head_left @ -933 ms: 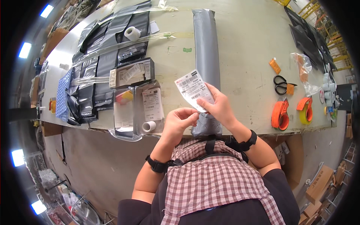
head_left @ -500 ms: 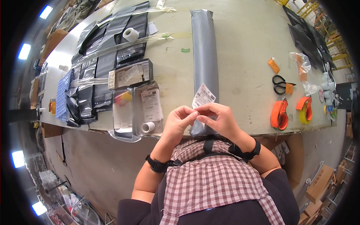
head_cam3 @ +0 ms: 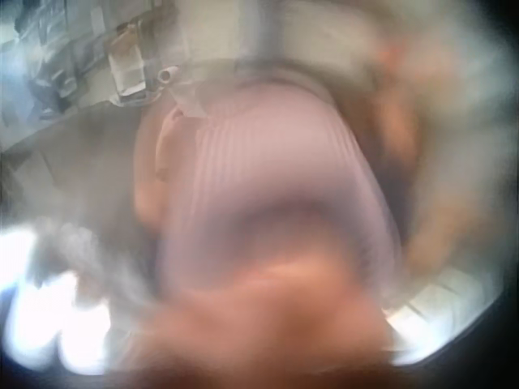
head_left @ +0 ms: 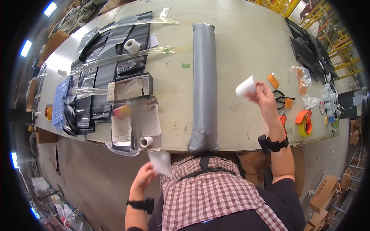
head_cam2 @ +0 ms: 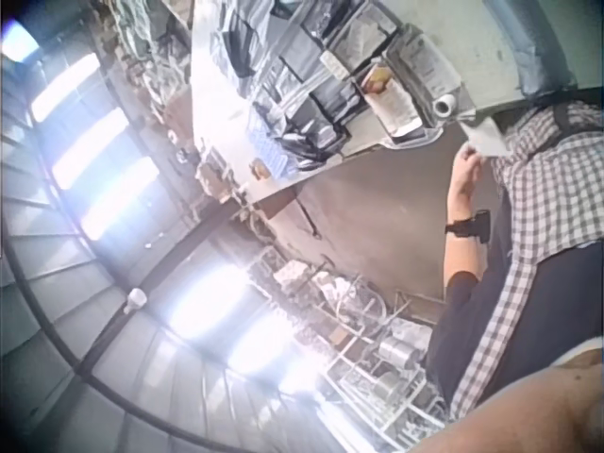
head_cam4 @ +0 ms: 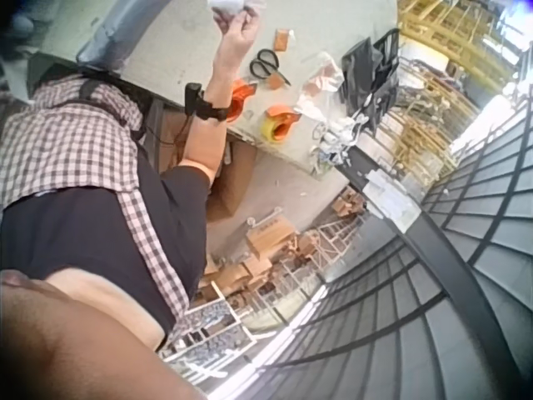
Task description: The person takes long rolled items from a box, slides them into black plastic sleeves, applies labels, and secures them with tape.
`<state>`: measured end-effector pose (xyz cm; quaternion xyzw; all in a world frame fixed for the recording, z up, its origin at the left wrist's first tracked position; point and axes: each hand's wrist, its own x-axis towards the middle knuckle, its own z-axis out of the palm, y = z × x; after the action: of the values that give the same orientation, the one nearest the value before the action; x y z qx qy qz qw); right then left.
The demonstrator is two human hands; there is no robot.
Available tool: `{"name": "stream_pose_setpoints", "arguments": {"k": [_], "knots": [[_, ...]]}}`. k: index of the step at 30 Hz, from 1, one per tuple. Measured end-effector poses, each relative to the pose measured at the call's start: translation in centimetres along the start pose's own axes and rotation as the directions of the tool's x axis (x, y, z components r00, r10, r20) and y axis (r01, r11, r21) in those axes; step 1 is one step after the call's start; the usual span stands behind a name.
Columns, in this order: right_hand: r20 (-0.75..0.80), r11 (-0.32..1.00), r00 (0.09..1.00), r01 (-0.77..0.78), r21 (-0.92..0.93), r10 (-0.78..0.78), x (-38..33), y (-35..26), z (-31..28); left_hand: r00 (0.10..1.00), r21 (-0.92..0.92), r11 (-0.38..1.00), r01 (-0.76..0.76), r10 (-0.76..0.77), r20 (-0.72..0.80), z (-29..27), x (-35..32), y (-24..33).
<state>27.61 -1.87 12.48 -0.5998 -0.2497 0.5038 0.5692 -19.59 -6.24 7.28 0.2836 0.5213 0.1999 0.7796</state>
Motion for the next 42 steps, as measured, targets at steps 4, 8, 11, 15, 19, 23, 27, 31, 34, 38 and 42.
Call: {"name": "stream_pose_setpoints", "arguments": {"k": [4, 8, 11, 15, 19, 23, 27, 31, 34, 38, 42], "knots": [[0.395, 0.49, 0.724, 0.68, -0.546, -0.565, 4.6, 1.0, 2.4, 0.802, 0.256, 0.836, 0.485, -0.309, -0.511, -14.9, -5.9, -13.5], [0.686, 0.027, 0.709, 0.699, -0.715, -0.165, 5.4, 3.0, 4.0, 0.69, 0.729, -0.503, 0.464, -0.31, -0.653, -19.1, -11.9, -14.9], [0.587, -0.105, 0.809, 0.584, -0.805, 0.002, 4.0, 0.7, 5.7, 0.811, 0.765, -0.279, 0.581, 0.112, -0.575, -13.7, -6.7, -6.4], [0.598, -0.304, 0.802, 0.57, -0.763, 0.002, 3.5, 3.3, 10.5, 0.782, 0.96, 0.146, -0.24, 0.614, 0.103, 6.7, 0.7, 8.1], [0.471, -0.024, 0.862, 0.475, -0.879, -0.186, 6.5, 7.6, 11.6, 0.554, 0.847, -0.15, -0.51, 0.696, 0.457, 17.0, 7.9, 8.7], [0.331, 0.831, 0.886, 0.435, -0.347, -0.325, 4.5, 12.0, 7.1, 0.704, 0.949, -0.073, -0.307, 0.653, 0.278, 20.3, 13.6, 4.2], [0.402, 0.891, 0.814, -0.285, -0.353, 0.419, -6.3, 7.5, -1.0, 0.71, 0.895, 0.16, -0.416, 0.672, 0.209, 17.9, 13.7, 1.9], [-0.139, -0.058, 0.913, -0.174, -0.983, -0.384, -10.4, 4.0, -9.8, 0.722, 0.851, 0.248, -0.464, 0.662, 0.201, 16.7, 8.8, -0.8], [-0.342, -0.3, 0.931, -0.365, -0.881, -0.127, -9.9, 6.6, -13.3, 0.742, 0.875, 0.185, -0.447, 0.623, 0.247, 16.3, 5.8, -3.0], [-0.245, -0.065, 0.915, -0.279, -0.958, -0.321, -10.0, 9.8, -14.8, 0.788, 0.981, -0.087, -0.175, 0.585, 0.192, 17.3, 2.8, -1.6], [0.141, 0.929, 0.99, 0.039, -0.369, 0.015, -15.9, 6.7, -8.1, 0.607, 0.63, 0.298, -0.717, 0.711, 0.355, 20.3, 3.5, 2.3]]}}
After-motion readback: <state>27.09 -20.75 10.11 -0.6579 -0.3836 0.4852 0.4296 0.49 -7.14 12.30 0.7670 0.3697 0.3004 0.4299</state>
